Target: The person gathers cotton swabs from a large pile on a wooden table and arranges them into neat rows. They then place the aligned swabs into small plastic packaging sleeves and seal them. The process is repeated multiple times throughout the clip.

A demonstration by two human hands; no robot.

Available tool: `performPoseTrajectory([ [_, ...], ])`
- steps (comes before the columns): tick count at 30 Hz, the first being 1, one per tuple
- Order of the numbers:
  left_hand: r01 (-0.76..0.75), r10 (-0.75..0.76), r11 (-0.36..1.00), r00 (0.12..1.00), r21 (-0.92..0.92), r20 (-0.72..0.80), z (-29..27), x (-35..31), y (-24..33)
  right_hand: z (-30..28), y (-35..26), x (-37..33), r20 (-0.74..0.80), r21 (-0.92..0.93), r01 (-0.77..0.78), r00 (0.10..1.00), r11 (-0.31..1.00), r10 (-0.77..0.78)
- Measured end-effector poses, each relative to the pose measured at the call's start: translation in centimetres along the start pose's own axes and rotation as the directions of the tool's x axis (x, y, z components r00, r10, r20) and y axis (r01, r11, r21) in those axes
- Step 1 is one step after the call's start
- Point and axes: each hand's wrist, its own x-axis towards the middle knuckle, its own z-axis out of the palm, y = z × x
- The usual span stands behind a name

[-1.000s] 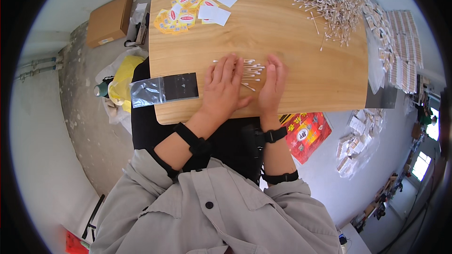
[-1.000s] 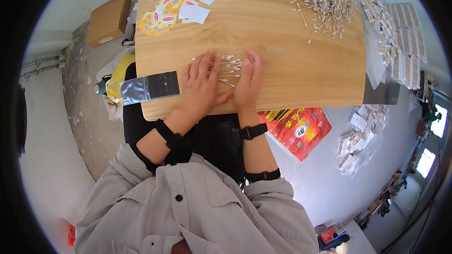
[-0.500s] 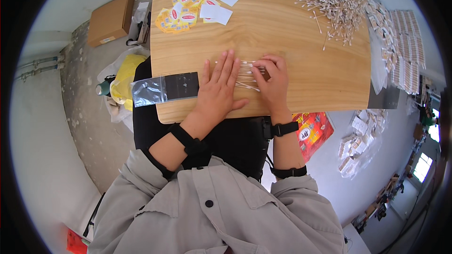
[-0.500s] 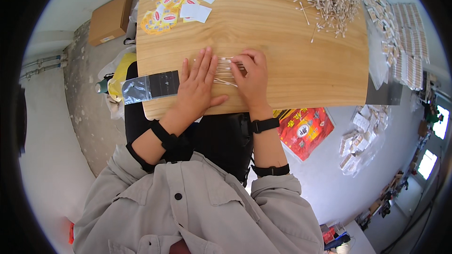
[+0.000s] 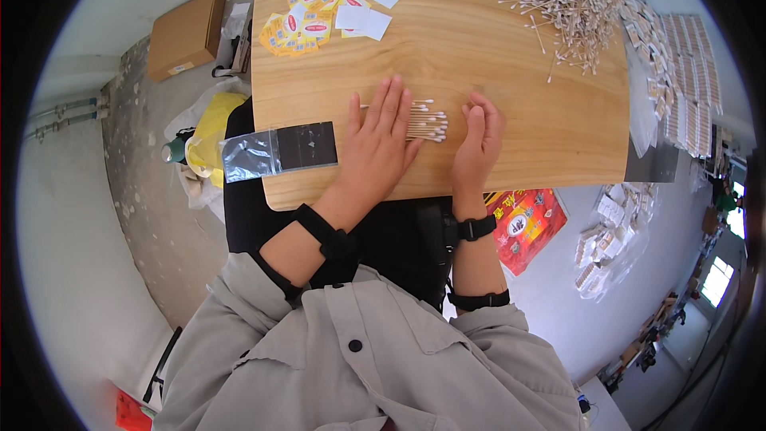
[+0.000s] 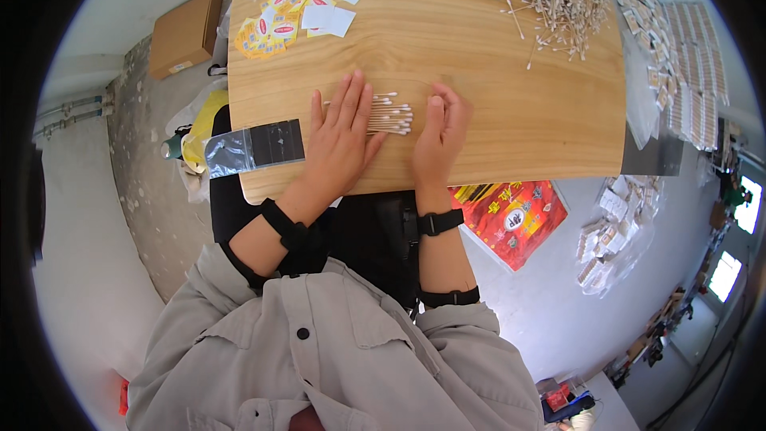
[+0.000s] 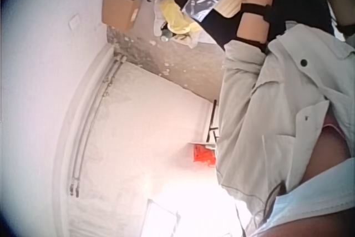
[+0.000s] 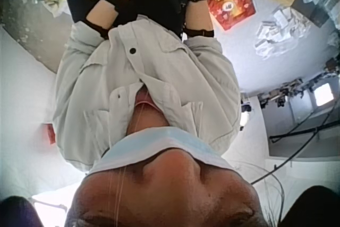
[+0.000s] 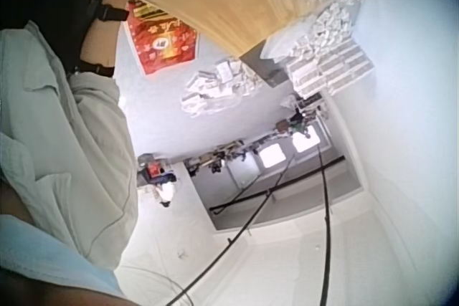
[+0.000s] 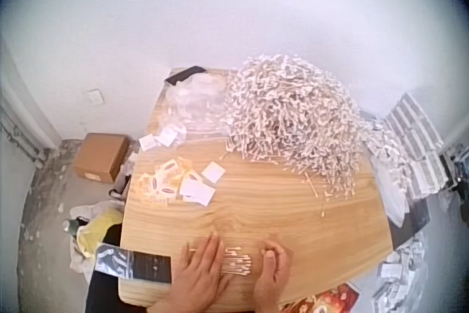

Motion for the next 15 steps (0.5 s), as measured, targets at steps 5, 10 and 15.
performPoseTrajectory([
  [5,0.097,-0.087,0.981,0.994,-0.17,0.063,-1.2,-0.4,0.3,-1.1,-0.2,-1.3,0.039,-0.028,-0.003,0.999,1.0,0.004],
  [10,0.106,-0.091,0.982,0.991,-0.154,0.102,-1.1,-1.0,0.4,1.7,1.5,-1.5,0.058,0.16,0.055,0.996,0.986,-0.065],
  [15,0.083,-0.072,0.977,0.995,-0.197,0.063,-0.5,-1.1,0.3,3.1,0.4,-1.6,0.189,0.142,0.056,0.978,0.988,-0.082],
])
